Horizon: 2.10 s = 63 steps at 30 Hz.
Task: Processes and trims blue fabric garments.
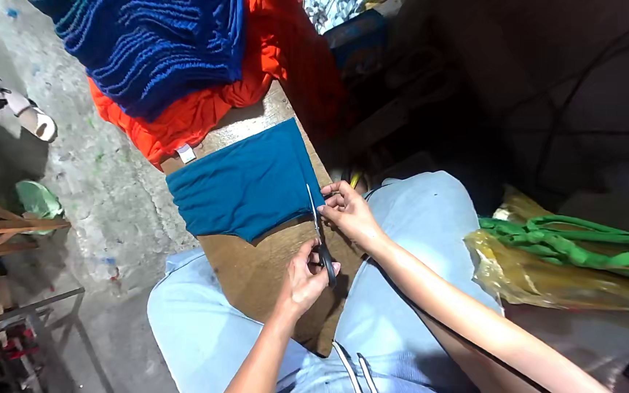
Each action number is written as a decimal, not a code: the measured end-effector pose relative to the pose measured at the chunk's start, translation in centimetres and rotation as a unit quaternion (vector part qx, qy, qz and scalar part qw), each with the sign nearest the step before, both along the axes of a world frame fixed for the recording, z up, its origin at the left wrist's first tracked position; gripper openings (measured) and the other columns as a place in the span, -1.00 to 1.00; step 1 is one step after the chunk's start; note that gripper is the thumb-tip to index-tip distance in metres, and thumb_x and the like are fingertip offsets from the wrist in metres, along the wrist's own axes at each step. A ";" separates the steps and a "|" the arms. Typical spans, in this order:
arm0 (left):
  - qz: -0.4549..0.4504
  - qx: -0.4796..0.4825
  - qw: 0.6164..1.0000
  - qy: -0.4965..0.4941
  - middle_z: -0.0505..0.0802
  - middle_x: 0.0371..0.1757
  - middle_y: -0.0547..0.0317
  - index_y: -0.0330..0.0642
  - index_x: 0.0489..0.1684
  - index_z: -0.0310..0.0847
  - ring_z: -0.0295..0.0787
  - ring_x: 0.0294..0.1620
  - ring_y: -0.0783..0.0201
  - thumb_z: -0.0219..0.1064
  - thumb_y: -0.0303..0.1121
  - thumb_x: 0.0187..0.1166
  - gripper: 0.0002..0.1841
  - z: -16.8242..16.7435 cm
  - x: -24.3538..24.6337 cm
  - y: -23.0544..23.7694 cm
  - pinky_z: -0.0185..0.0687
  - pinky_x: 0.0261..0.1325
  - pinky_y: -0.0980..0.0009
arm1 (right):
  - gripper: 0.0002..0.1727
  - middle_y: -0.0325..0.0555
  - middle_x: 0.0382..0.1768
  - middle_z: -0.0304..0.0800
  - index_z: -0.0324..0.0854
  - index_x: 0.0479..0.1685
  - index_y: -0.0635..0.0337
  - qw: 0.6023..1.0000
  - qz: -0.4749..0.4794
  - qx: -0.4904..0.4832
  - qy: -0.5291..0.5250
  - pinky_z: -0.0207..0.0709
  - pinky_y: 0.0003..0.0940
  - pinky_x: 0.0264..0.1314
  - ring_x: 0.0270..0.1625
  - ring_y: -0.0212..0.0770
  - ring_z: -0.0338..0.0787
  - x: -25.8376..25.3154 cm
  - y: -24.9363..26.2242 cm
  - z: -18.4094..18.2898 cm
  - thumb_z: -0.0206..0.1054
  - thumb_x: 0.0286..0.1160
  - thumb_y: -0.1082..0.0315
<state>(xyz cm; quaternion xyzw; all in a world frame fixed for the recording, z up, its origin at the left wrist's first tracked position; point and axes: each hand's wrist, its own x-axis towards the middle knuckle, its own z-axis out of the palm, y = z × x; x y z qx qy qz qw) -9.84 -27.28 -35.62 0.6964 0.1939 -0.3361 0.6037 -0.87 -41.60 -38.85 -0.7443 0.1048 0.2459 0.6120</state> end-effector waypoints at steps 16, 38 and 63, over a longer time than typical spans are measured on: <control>0.071 -0.023 0.996 0.041 0.83 -0.10 -0.04 -0.32 0.57 0.39 0.87 -0.24 0.19 0.42 -0.53 0.53 -0.42 0.9 1.0 -1.0 0.86 -0.11 0.31 | -0.63 -0.12 -0.28 0.70 0.47 0.30 0.27 1.000 -0.005 0.007 -0.013 0.62 -0.44 -0.28 -0.43 -0.38 0.67 -0.2 -0.2 -0.6 0.33 0.54 0.55; 0.104 -0.009 0.994 0.032 0.81 -0.07 -0.11 -0.34 0.56 0.41 0.87 -0.26 0.17 0.33 -0.60 0.58 -0.49 1.1 4.2 -1.4 0.87 -0.16 0.30 | -0.68 -0.10 -0.28 0.70 0.50 0.26 0.27 0.999 -0.010 0.031 -0.007 0.66 -0.38 -0.25 -0.37 -0.31 0.72 -0.6 -0.7 -0.4 0.33 0.57 0.54; 0.141 -0.052 0.988 0.031 0.78 -0.03 -0.14 -0.43 0.51 0.41 0.86 -0.17 0.13 0.29 -0.60 0.59 -0.52 0.9 6.8 -0.8 0.88 -0.10 0.22 | -0.70 -0.16 -0.30 0.74 0.53 0.20 0.26 0.996 -0.063 0.049 0.029 0.70 -0.44 -0.26 -0.37 -0.35 0.76 -0.9 -1.2 -0.3 0.35 0.53 0.58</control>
